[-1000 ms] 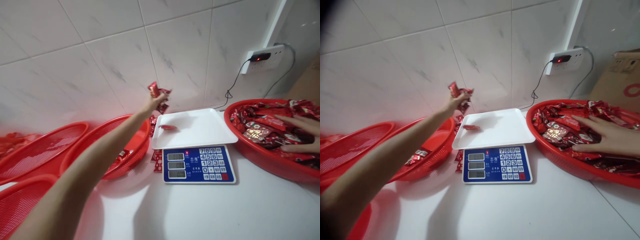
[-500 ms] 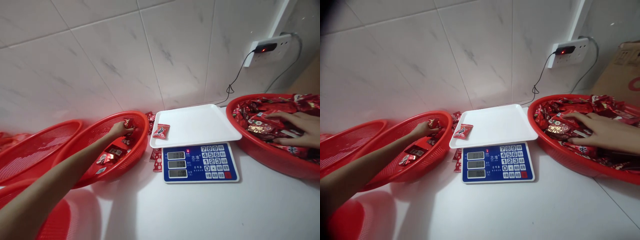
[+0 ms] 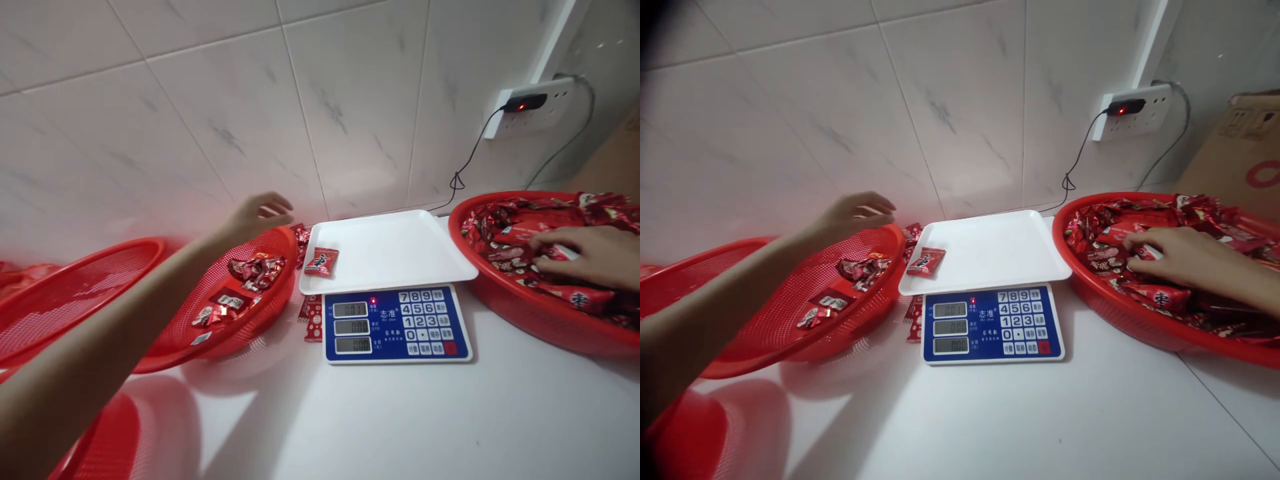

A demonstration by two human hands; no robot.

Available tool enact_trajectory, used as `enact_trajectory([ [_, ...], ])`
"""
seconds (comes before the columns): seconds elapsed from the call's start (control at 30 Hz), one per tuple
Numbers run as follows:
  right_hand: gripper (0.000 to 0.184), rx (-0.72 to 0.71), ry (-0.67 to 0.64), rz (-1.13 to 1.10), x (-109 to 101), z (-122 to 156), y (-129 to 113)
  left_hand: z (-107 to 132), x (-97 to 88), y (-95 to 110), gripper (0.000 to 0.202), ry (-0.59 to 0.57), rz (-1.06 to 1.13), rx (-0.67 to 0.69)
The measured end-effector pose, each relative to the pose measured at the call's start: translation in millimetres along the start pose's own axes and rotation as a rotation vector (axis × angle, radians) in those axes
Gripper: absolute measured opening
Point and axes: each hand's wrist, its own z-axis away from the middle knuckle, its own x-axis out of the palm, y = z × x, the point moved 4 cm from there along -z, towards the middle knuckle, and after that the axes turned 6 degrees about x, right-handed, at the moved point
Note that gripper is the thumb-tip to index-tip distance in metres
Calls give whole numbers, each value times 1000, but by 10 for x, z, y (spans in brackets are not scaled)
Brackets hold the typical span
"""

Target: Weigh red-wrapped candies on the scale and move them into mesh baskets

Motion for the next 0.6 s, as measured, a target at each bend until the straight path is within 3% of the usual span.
enact_trajectory([
  [0.07,23,57,-69,-19,-72,82,-102,15,218,372,52,-145,-4,102],
  [0.13,16,76,-76,-29,-140,147,-190,60,500,658,63,-291,-145,171],
  [0.2,15,102,-68,-46,-192,180,-206,104,736,814,61,-392,-293,219],
  [0.27,15,140,-50,-70,-237,170,-120,130,857,854,47,-433,-357,246],
  [0.4,14,236,103,-143,-429,70,195,153,826,772,44,-424,-357,207],
  [0.47,18,260,192,-174,-595,43,207,170,783,746,46,-400,-397,168],
  [0.53,21,222,245,-218,-772,57,-4,189,773,754,44,-387,-418,139],
  [0.6,23,73,265,-306,-914,93,-432,198,776,776,41,-381,-389,135],
])
